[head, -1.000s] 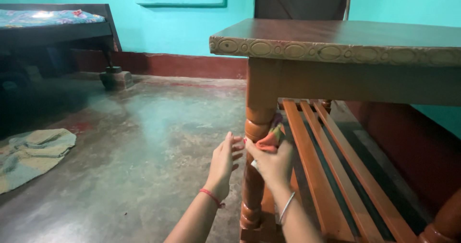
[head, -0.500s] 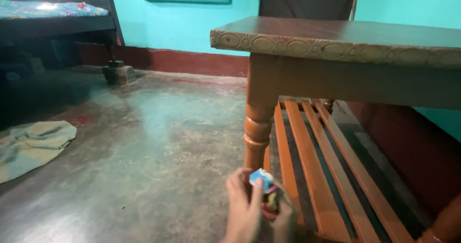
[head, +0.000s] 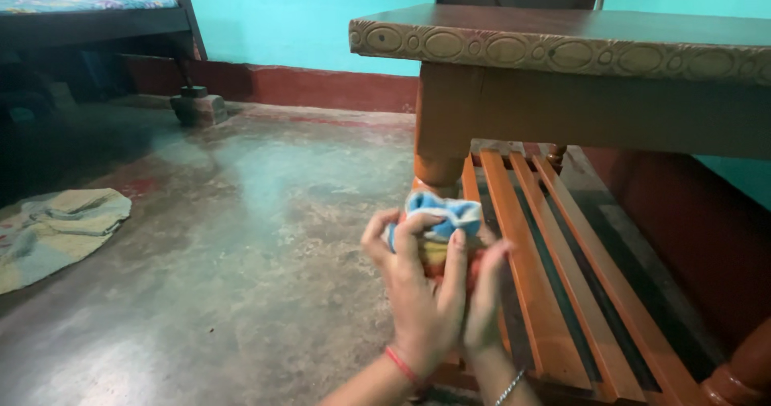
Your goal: The person sprays a wooden table with a cleaning solution and wipes the tabletop, legs, and lower shelf with a cloth. The person then places the spray bottle on a wall shelf and continues wiping the table surface.
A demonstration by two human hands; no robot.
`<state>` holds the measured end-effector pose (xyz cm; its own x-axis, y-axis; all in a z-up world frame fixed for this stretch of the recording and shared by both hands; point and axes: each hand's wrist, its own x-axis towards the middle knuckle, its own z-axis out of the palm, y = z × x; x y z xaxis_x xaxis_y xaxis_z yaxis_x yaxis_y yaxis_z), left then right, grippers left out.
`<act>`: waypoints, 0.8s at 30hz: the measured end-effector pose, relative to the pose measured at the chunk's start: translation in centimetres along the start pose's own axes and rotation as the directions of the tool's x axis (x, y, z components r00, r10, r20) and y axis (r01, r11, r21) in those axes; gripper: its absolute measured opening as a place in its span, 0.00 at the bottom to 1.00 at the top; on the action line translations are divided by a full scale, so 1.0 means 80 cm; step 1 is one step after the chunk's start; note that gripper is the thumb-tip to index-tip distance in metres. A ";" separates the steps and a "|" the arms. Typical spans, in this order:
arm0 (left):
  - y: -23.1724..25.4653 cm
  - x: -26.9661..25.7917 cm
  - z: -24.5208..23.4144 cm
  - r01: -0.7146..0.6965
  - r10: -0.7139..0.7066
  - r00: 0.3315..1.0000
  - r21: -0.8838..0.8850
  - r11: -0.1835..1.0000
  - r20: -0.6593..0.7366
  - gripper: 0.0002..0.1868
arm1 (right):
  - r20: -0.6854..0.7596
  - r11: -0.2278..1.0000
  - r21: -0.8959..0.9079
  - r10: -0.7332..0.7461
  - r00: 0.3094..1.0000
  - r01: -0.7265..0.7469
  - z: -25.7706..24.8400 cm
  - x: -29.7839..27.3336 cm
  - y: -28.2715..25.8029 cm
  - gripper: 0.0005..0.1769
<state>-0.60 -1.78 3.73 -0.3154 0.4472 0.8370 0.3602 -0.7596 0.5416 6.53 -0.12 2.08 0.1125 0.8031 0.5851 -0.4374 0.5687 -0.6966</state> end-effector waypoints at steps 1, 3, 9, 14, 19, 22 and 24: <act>-0.011 0.011 0.001 -0.131 0.129 0.991 0.088 0.988 0.030 0.18 | -0.108 0.998 -0.006 0.068 0.992 -0.069 -0.007 0.009 0.002 0.48; -0.041 0.028 -0.004 -0.380 0.359 0.925 0.247 0.891 0.127 0.18 | -0.324 0.977 0.007 0.204 0.924 -0.213 -0.030 0.029 0.018 0.49; -0.131 -0.001 -0.007 -0.701 0.568 0.713 0.434 0.566 0.410 0.25 | -0.118 0.849 -0.011 0.523 0.844 -0.528 -0.088 0.037 0.080 0.53; -0.173 -0.051 0.001 -0.651 0.506 0.758 0.427 0.628 0.412 0.25 | -0.082 0.849 0.080 0.529 0.845 -0.523 -0.095 0.028 0.094 0.59; -0.184 -0.073 -0.001 -0.686 0.495 0.724 0.428 0.588 0.480 0.24 | -0.063 0.829 0.142 0.553 0.831 -0.541 -0.108 0.026 0.093 0.60; -0.185 -0.085 -0.009 -0.739 0.484 0.668 0.430 0.518 0.565 0.24 | -0.070 0.822 0.139 0.565 0.822 -0.553 -0.112 0.029 0.094 0.46; -0.185 -0.092 -0.015 -0.752 0.520 0.656 0.410 0.517 0.548 0.25 | -0.054 0.849 0.090 0.526 0.849 -0.521 -0.114 0.030 0.100 0.28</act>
<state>-4.62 5.60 -10.55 0.4612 0.1573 0.8732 0.7831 -0.5350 -0.3172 11.44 7.98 -5.88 -0.0865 0.9904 0.1074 -0.5104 0.0485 -0.8586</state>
